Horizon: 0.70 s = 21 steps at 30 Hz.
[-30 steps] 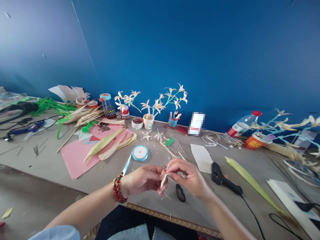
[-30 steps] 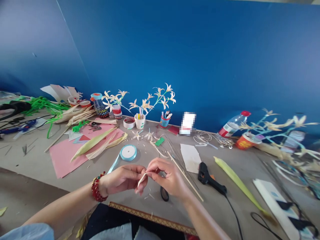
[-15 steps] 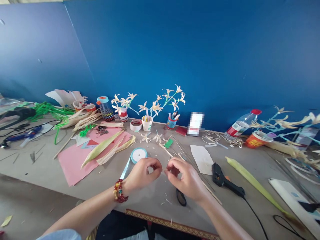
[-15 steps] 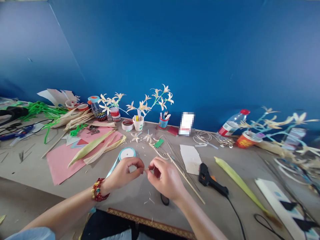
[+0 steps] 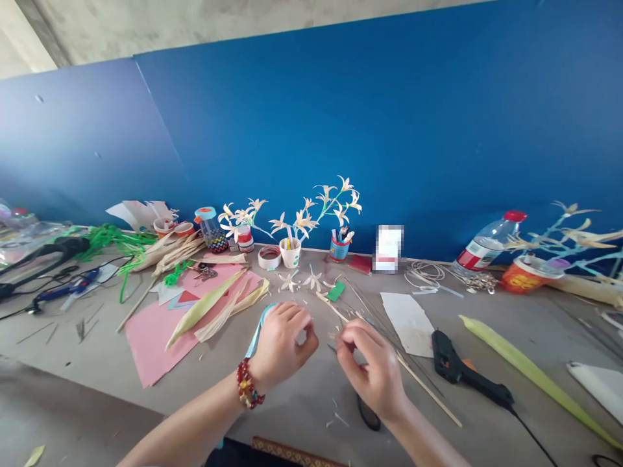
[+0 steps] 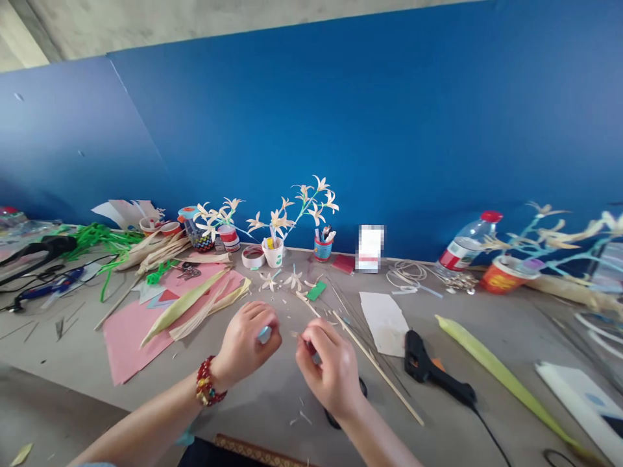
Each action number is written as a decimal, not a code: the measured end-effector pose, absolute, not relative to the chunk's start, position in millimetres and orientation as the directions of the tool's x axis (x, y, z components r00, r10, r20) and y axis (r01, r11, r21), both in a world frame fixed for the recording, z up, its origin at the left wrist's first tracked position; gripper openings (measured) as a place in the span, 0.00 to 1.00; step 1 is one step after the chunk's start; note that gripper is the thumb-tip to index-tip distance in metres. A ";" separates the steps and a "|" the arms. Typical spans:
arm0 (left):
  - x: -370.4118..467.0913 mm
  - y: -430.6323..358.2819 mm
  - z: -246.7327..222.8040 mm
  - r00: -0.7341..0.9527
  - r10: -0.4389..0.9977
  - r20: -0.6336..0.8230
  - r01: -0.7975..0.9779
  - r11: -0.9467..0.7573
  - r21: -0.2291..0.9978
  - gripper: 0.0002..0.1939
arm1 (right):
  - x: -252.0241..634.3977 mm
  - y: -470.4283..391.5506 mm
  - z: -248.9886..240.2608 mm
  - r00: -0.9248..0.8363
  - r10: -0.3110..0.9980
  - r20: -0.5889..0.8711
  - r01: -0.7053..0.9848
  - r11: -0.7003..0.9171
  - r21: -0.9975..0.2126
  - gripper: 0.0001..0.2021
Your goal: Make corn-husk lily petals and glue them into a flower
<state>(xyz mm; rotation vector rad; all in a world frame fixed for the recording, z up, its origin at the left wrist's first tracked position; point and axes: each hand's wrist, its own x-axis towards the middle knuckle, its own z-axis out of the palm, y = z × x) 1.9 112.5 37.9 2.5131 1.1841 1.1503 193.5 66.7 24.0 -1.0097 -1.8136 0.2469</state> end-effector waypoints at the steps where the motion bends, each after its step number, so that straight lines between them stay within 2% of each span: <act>1: -1.4 115.2 38.7 0.381 0.717 0.584 0.615 -0.668 0.418 0.07 | 195.7 67.6 23.0 -0.126 0.726 0.676 0.513 0.631 -0.582 0.10; 3: -5.0 117.7 42.9 0.373 0.742 0.558 0.598 -0.652 0.467 0.06 | 199.1 69.4 21.1 -0.095 0.733 0.674 0.501 0.620 -0.604 0.10; 6: 0.4 115.5 51.2 0.489 0.756 0.436 0.486 -0.651 0.583 0.08 | 199.9 71.8 18.7 -0.082 0.748 0.658 0.513 0.598 -0.616 0.10; 8: 8.4 113.4 54.3 0.547 0.756 0.361 0.436 -0.625 0.648 0.06 | 198.4 72.7 17.8 -0.087 0.743 0.664 0.518 0.603 -0.607 0.10; 9: 12.3 113.0 54.5 0.557 0.758 0.339 0.421 -0.610 0.671 0.04 | 197.6 73.0 17.4 -0.094 0.739 0.667 0.522 0.607 -0.599 0.10; 12: 20.7 114.2 50.8 0.550 0.767 0.330 0.397 -0.588 0.705 0.08 | 196.7 73.3 15.4 -0.114 0.734 0.670 0.556 0.606 -0.569 0.10; 15: 24.7 116.5 44.2 0.526 0.760 0.381 0.414 -0.620 0.666 0.09 | 197.3 74.0 11.8 -0.139 0.719 0.681 0.600 0.608 -0.520 0.10; 21: 25.4 123.1 29.7 0.489 0.697 0.524 0.525 -0.715 0.462 0.09 | 198.7 74.3 8.0 -0.132 0.655 0.744 0.641 0.629 -0.440 0.11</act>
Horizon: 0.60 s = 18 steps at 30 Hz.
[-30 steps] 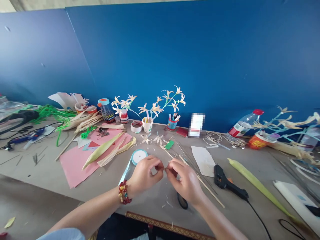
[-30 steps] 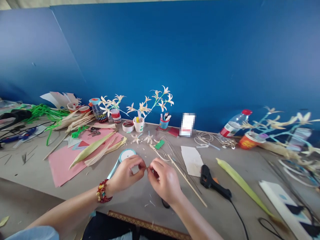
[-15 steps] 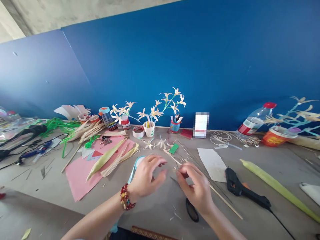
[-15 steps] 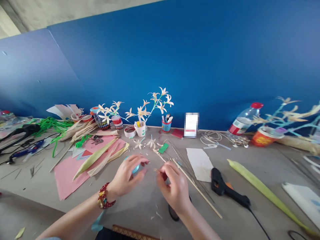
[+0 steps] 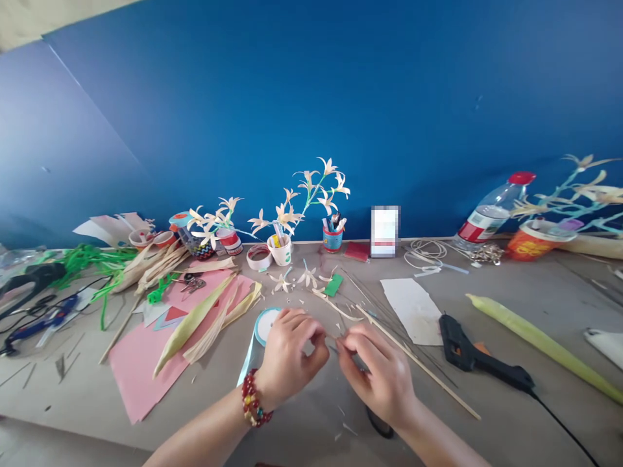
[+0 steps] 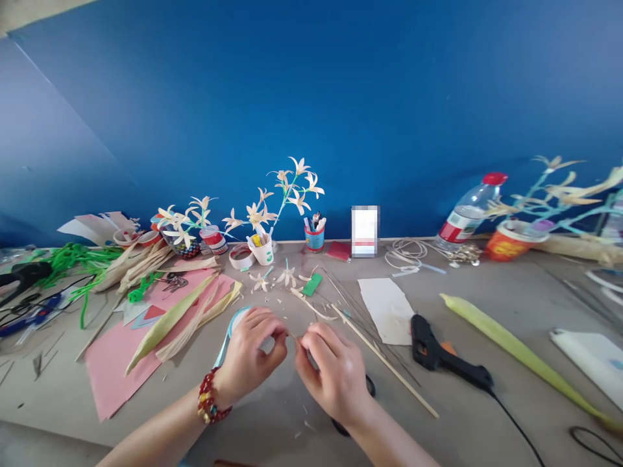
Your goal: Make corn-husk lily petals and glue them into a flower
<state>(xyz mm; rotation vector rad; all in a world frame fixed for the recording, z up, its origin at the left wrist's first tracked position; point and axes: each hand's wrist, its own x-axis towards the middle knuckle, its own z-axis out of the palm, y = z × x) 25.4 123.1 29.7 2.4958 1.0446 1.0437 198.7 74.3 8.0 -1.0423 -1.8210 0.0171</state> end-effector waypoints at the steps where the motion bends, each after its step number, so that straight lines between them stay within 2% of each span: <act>1: 23.6 125.1 28.2 0.484 0.692 0.535 0.541 -0.718 0.438 0.09 | 199.2 73.8 8.4 -0.122 0.645 0.754 0.642 0.631 -0.436 0.11; 3: 19.1 128.7 27.3 0.459 0.696 0.552 0.573 -0.707 0.415 0.09 | 200.4 72.5 9.8 -0.085 0.630 0.772 0.643 0.627 -0.440 0.11; 6: 13.8 128.7 31.6 0.445 0.712 0.544 0.545 -0.697 0.466 0.08 | 201.6 72.1 11.6 -0.041 0.630 0.776 0.649 0.607 -0.459 0.11; 10: 17.3 120.2 37.9 0.531 0.679 0.506 0.406 -0.729 0.551 0.12 | 199.1 74.0 11.3 -0.091 0.640 0.763 0.672 0.605 -0.428 0.10; 14: 23.5 116.6 33.7 0.548 0.694 0.468 0.389 -0.706 0.591 0.06 | 194.9 74.9 9.9 -0.129 0.630 0.766 0.673 0.623 -0.399 0.10; 18: 21.2 120.7 25.4 0.536 0.681 0.499 0.388 -0.724 0.571 0.09 | 194.5 74.5 8.9 -0.153 0.620 0.770 0.691 0.624 -0.365 0.10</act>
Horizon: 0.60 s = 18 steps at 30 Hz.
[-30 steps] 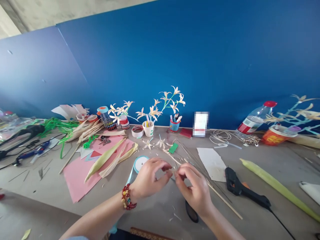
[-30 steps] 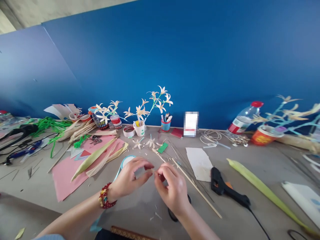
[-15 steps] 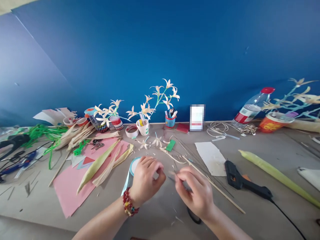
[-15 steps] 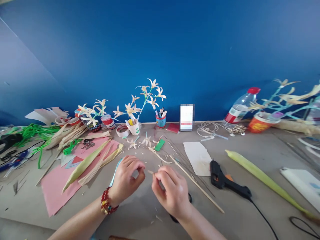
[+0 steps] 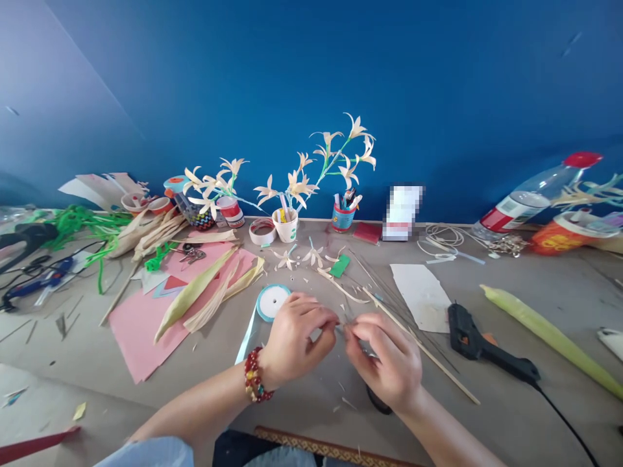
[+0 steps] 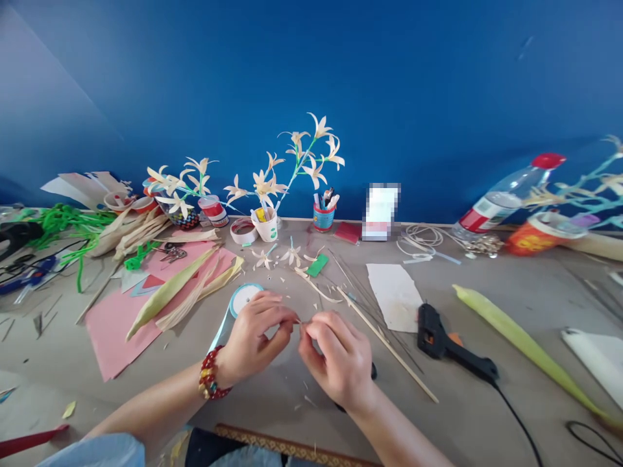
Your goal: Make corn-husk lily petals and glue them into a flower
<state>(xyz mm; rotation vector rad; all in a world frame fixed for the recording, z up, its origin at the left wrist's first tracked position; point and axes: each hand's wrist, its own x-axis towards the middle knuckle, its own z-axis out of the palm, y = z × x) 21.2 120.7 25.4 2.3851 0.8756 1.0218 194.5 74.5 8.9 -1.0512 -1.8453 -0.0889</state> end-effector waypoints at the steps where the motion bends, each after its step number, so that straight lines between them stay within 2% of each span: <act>1: 19.4 122.8 23.7 0.529 0.677 0.512 0.402 -0.731 0.552 0.09 | 195.0 74.2 8.9 -0.157 0.614 0.773 0.691 0.628 -0.359 0.10; 5: 11.2 131.9 21.8 0.460 0.693 0.556 0.508 -0.718 0.475 0.09 | 198.5 72.3 10.2 -0.082 0.591 0.802 0.684 0.619 -0.386 0.11; 8: 8.3 131.7 27.6 0.457 0.719 0.524 0.472 -0.695 0.542 0.10 | 200.3 72.0 10.9 -0.024 0.601 0.799 0.664 0.607 -0.437 0.11; 12: 12.7 122.3 34.6 0.536 0.652 0.536 0.346 -0.749 0.565 0.13 | 198.4 73.7 10.1 -0.081 0.623 0.778 0.672 0.611 -0.419 0.10; 15: 18.1 117.4 32.6 0.541 0.648 0.536 0.369 -0.756 0.541 0.09 | 195.2 74.8 9.8 -0.122 0.625 0.771 0.670 0.625 -0.400 0.10; 18: 20.8 116.3 27.8 0.522 0.653 0.549 0.397 -0.755 0.521 0.08 | 193.2 74.8 9.3 -0.140 0.621 0.771 0.675 0.630 -0.385 0.11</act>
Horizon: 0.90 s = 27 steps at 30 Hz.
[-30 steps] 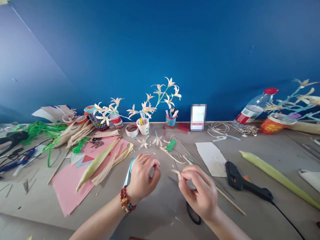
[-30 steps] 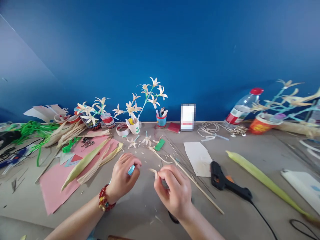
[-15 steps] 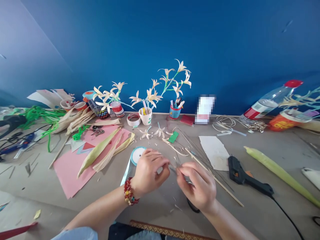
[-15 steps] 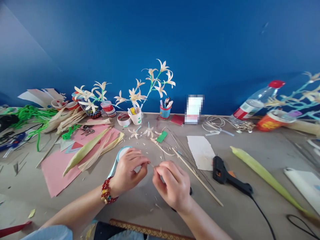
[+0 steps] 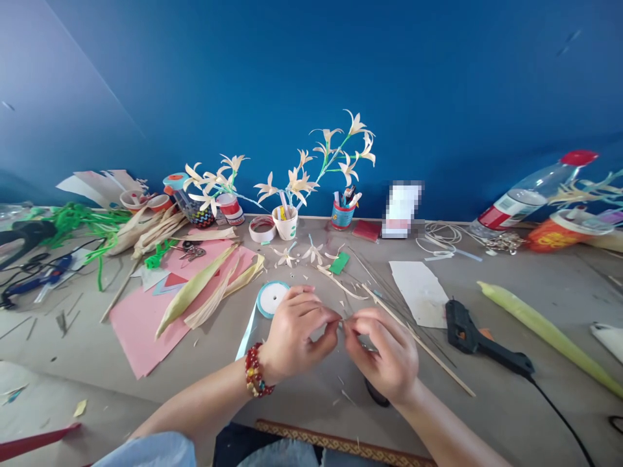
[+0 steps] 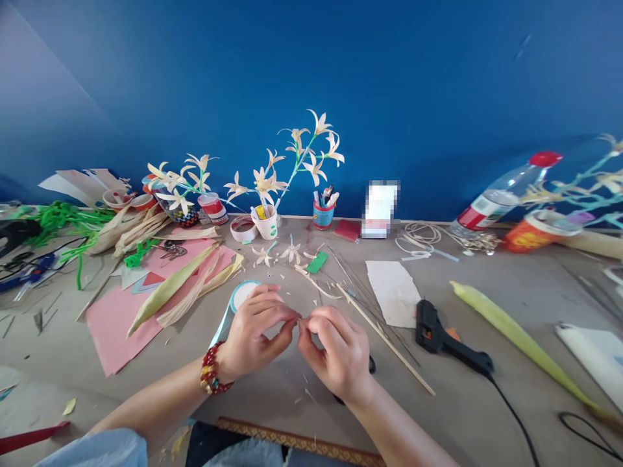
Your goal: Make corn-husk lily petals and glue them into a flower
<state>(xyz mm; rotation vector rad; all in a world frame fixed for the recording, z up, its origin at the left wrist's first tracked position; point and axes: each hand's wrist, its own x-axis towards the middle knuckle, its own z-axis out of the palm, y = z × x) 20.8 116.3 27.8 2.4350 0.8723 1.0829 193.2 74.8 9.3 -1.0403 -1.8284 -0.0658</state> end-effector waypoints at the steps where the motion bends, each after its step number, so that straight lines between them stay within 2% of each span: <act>1: 20.8 116.8 26.3 0.514 0.651 0.558 0.403 -0.758 0.513 0.08 | 193.0 74.5 9.0 -0.149 0.619 0.772 0.678 0.632 -0.376 0.11; 5: 15.6 124.7 21.8 0.475 0.648 0.595 0.433 -0.761 0.484 0.08 | 194.1 72.2 8.3 -0.138 0.594 0.793 0.672 0.644 -0.365 0.11; 9: 8.4 131.8 22.5 0.380 0.723 0.576 0.455 -0.689 0.564 0.11 | 195.6 71.5 8.9 -0.030 0.587 0.809 0.662 0.618 -0.423 0.12; 13: 11.7 122.7 29.7 0.475 0.708 0.524 0.311 -0.691 0.652 0.13 | 194.4 72.9 8.5 -0.074 0.594 0.801 0.666 0.627 -0.404 0.11; 16: 20.0 114.4 33.2 0.507 0.717 0.478 0.310 -0.670 0.675 0.07 | 192.2 73.0 7.2 -0.092 0.598 0.796 0.667 0.631 -0.397 0.10; 24: 19.6 120.9 22.0 0.452 0.725 0.520 0.374 -0.683 0.627 0.08 | 193.7 73.2 6.0 -0.088 0.566 0.820 0.666 0.645 -0.374 0.09; 27: 13.1 129.0 20.4 0.356 0.830 0.428 0.383 -0.548 0.743 0.09 | 196.1 72.2 8.4 -0.007 0.522 0.853 0.657 0.646 -0.389 0.11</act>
